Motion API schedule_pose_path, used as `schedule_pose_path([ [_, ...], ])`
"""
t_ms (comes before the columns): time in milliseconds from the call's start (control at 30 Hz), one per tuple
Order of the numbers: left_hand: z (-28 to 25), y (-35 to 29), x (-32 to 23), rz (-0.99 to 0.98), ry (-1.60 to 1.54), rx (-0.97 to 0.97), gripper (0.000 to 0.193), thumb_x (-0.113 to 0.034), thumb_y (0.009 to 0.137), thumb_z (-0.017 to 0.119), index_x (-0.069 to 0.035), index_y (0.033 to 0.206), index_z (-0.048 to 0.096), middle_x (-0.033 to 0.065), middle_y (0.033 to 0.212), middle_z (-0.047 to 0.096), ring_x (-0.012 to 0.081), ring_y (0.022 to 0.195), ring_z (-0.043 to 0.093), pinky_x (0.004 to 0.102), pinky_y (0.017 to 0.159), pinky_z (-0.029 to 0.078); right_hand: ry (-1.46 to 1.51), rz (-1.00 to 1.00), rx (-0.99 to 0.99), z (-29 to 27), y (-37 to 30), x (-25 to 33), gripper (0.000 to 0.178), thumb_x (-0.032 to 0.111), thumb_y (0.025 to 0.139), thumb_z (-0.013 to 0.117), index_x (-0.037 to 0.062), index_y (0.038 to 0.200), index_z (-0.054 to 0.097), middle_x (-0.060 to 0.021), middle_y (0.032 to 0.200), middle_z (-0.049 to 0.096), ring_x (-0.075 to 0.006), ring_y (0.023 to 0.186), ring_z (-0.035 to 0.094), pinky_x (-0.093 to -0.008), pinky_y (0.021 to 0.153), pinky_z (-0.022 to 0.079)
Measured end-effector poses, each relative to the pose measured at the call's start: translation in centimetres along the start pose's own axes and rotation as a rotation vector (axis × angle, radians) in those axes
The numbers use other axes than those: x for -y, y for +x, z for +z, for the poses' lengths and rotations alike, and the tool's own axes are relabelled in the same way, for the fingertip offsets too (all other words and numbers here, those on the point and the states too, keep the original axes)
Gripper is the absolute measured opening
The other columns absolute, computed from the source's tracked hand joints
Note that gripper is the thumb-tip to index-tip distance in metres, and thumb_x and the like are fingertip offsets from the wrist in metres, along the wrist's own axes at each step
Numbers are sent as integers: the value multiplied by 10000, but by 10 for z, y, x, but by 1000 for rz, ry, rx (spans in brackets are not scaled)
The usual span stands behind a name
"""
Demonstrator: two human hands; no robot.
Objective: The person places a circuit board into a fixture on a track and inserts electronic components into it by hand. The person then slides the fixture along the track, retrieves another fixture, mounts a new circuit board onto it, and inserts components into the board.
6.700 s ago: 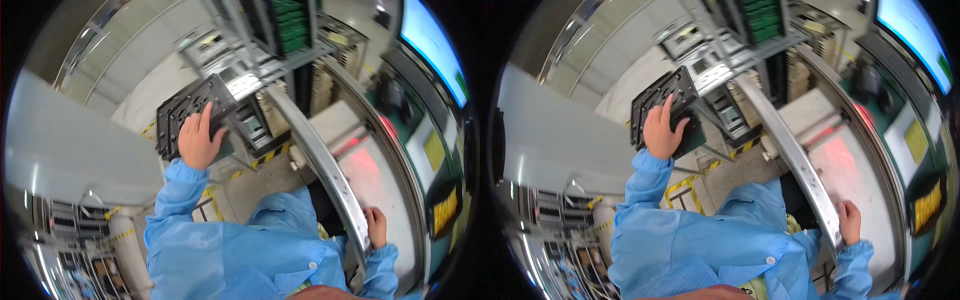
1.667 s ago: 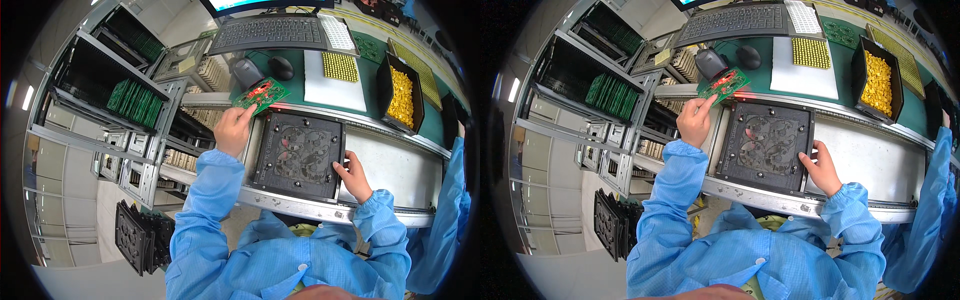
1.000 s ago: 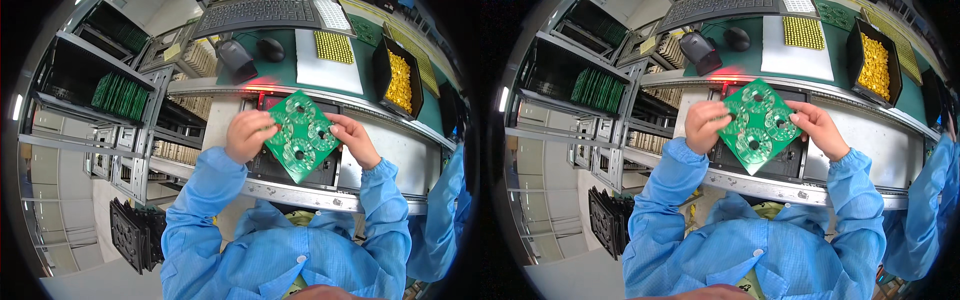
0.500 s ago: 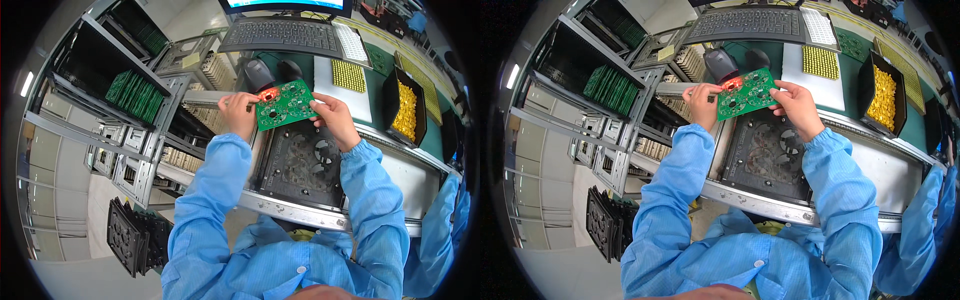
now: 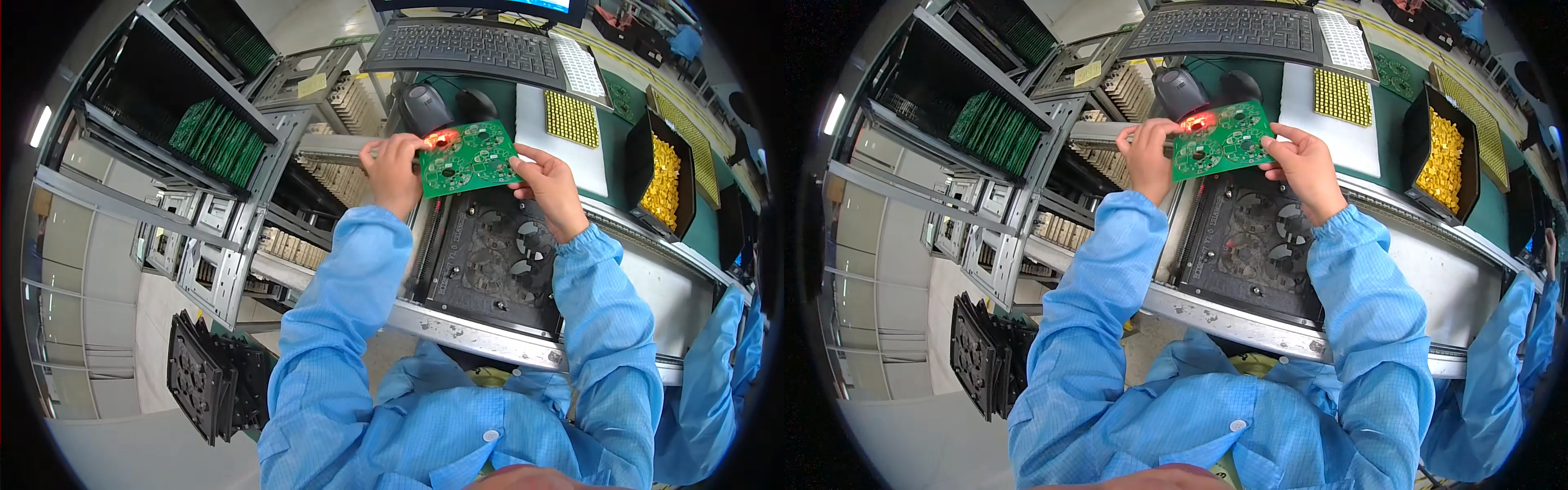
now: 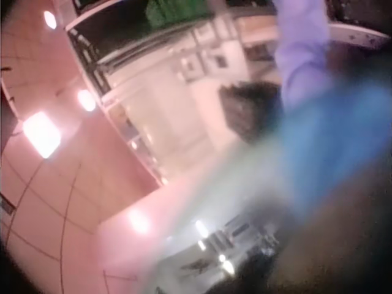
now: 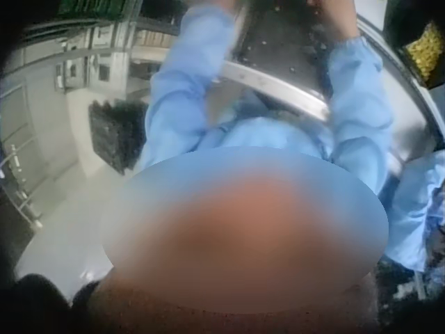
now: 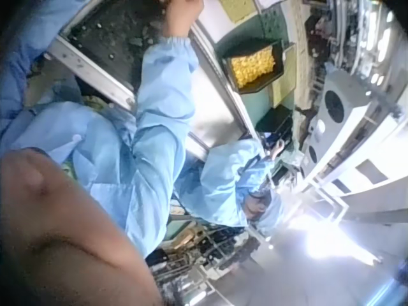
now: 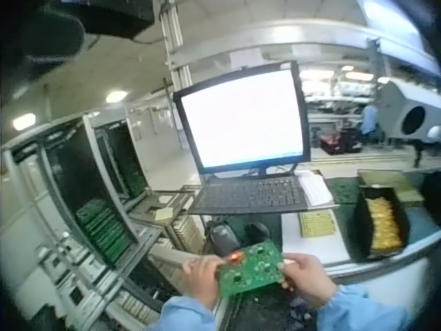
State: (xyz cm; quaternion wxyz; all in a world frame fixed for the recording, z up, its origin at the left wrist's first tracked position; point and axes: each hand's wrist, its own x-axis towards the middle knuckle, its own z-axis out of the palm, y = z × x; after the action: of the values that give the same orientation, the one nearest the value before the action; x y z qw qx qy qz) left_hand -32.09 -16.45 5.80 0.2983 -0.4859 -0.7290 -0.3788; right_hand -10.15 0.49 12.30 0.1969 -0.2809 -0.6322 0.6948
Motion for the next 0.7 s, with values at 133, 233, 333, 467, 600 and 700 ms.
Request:
schedule_pose_path([
  [133, -23, -21, -37, 371, -27, 6, 447, -228, 743, 866, -209, 1144, 670, -31, 1170, 639, 157, 1090, 649, 487, 1068, 347, -84, -38, -55, -18, -18, -5, 520, 163, 1036, 690, -18, 1499, 538, -25, 984, 762, -83, 776, 682, -207, 665, 544],
  [233, -29, -29, -38, 531, -4, 39, 282, -227, 807, 812, -228, 1073, 718, -87, 1052, 670, 109, 1021, 665, 472, 1056, 360, -120, -77, -124, -12, -30, -12, 602, 175, 1021, 705, -9, 1547, 477, -18, 1022, 759, -73, 807, 673, -215, 680, 543],
  [333, -26, -22, -28, 454, -13, 52, 201, -113, 834, 790, -220, 1000, 754, -92, 938, 707, 107, 964, 704, 462, 1075, 328, 57, 9, -87, -10, -31, -17, 583, 199, 1007, 708, 14, 1517, 496, -10, 1090, 743, -67, 869, 659, -231, 719, 541],
  [467, -25, -18, -18, 347, -9, 73, 157, -88, 857, 736, -210, 952, 709, -101, 974, 694, 93, 994, 686, 483, 1077, 343, 232, 152, 128, -6, -27, -13, 466, 217, 1000, 698, 41, 1409, 562, 0, 1164, 712, -70, 920, 644, -244, 755, 535],
  [600, -21, -12, -7, 196, -21, 81, 140, -50, 865, 751, -170, 899, 687, -53, 956, 757, 135, 957, 720, 476, 1099, 334, 127, 101, 153, 26, -23, 4, 353, 209, 1013, 674, 58, 1316, 573, -14, 1179, 688, -90, 937, 653, -251, 767, 544],
  [700, -10, -6, 5, 110, -20, 71, 147, -43, 864, 749, -158, 907, 669, -47, 959, 763, 151, 949, 720, 472, 1107, 336, 112, 90, 144, 42, -7, 8, 344, 193, 1014, 676, 48, 1305, 565, -28, 1175, 683, -107, 946, 667, -255, 780, 563],
])
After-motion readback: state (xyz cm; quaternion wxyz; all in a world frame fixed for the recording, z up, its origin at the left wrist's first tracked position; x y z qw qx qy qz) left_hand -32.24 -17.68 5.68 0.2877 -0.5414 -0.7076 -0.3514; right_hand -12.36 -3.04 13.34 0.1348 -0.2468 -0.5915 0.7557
